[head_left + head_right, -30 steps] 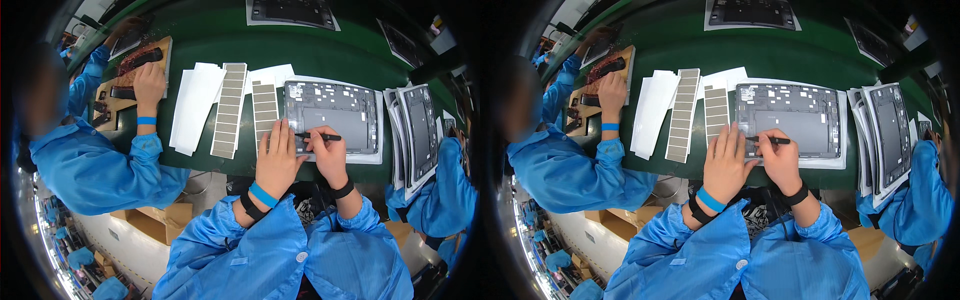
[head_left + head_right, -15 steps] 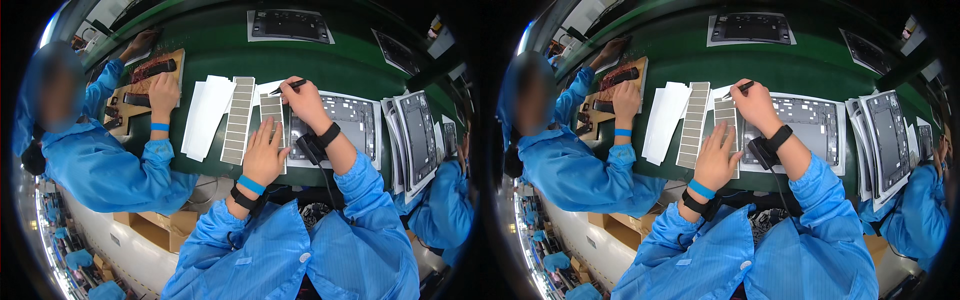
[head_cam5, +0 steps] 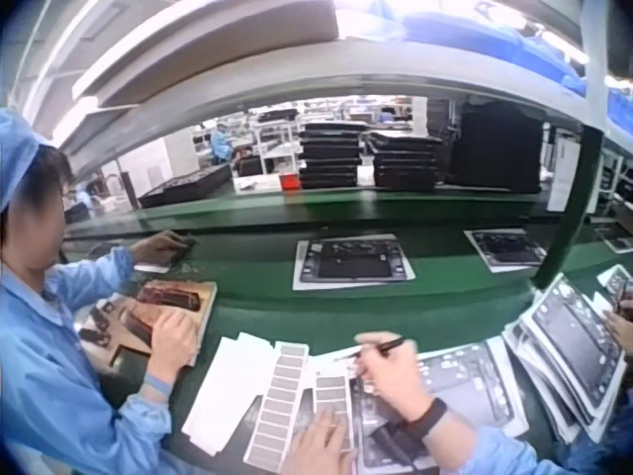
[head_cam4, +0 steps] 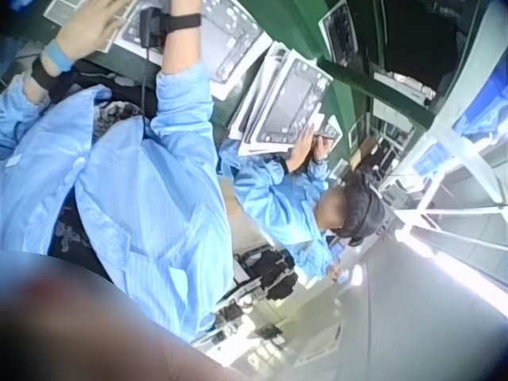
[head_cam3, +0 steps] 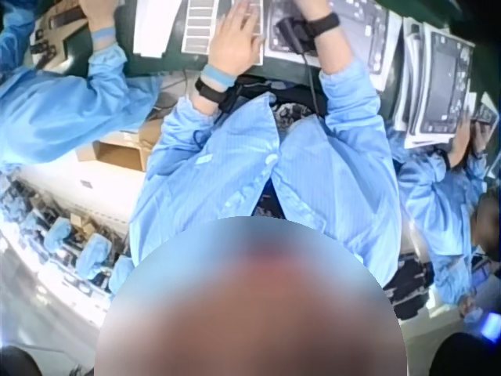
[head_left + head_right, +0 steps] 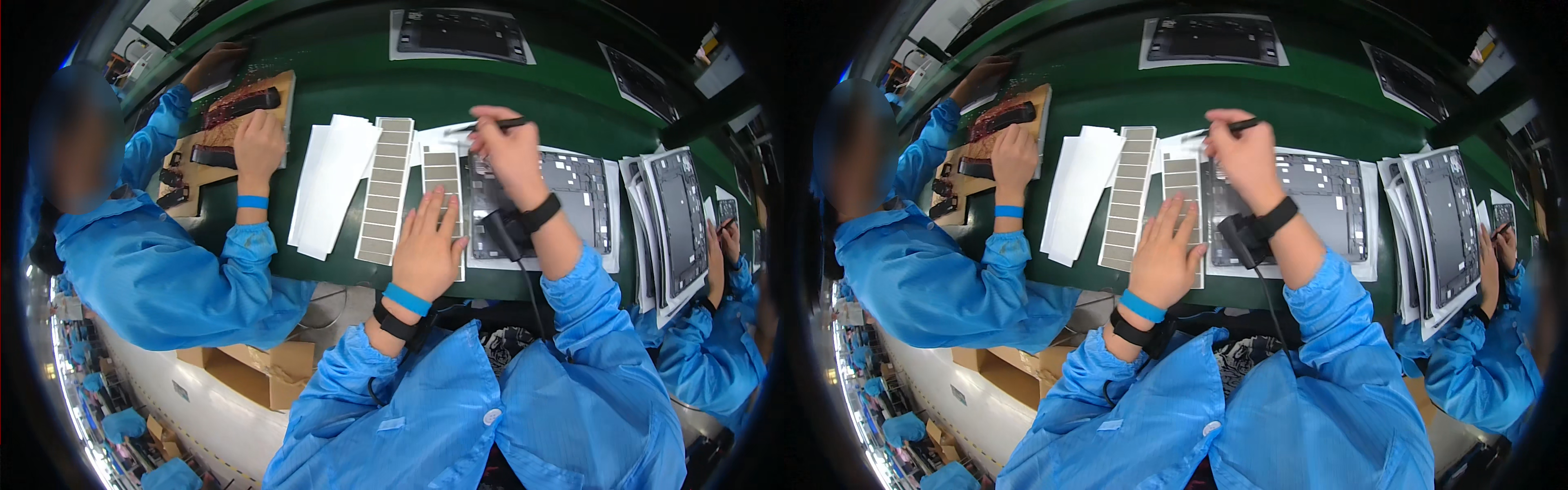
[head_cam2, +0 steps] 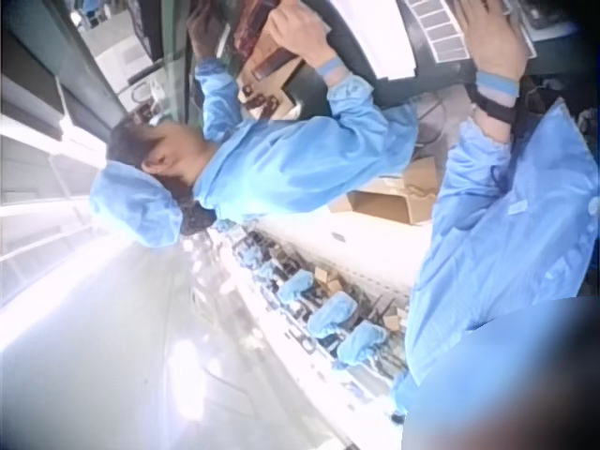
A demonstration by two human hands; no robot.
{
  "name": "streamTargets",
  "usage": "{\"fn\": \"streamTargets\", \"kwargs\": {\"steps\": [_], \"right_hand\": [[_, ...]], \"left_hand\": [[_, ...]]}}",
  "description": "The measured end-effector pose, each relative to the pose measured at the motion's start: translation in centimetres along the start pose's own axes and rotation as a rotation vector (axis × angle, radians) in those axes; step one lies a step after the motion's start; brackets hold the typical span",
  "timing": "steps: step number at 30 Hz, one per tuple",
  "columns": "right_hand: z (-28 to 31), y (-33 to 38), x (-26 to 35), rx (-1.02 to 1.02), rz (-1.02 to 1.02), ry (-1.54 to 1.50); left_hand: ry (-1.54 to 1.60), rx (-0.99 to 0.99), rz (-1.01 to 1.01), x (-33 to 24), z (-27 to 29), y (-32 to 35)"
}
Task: Assembling electronic tablet components on a factory production line by applying adhesive or thermal pads and marking parts.
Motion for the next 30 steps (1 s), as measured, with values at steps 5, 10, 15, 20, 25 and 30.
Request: {"fn": "streamTargets", "kwargs": {"steps": [5,10,15,20,25,30], "right_hand": [[14.1,4.7,5.6,-0.081,0.03,0.097],[24.3,11.9,2.0,-0.076,-0.19,0.208],[26.2,13.1,1.5,-0.07,-0.187,0.198],[25.9,12.8,0.8,-0.068,-0.187,0.228],[26.3,12.8,0.9,-0.1,-0.154,0.305],[25.9,12.9,1.2,-0.142,-0.125,0.359]], "left_hand": [[-0.032,-0.046,-0.026,0.4,1.6,0.2],[-0.105,-0.036,-0.086,-7.9,4.3,-0.9],[0.226,0.227,-0.265,-17.3,-3.5,-0.7],[0.145,0.1,-0.361,-19.6,-7.4,-2.2],[0.094,0.151,-0.326,-19.6,-8.6,-2.7],[0.071,0.159,-0.321,-19.4,-8.8,-2.9]]}}
Point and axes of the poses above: each hand's wrist, its own y-axis away from the middle knuckle, its own z-axis out of the back of the hand, x = y × z, the point moved 7 cm from there along -y, towards the middle knuckle, and after that the axes turned 3 degrees about z, right-handed, at the moved point
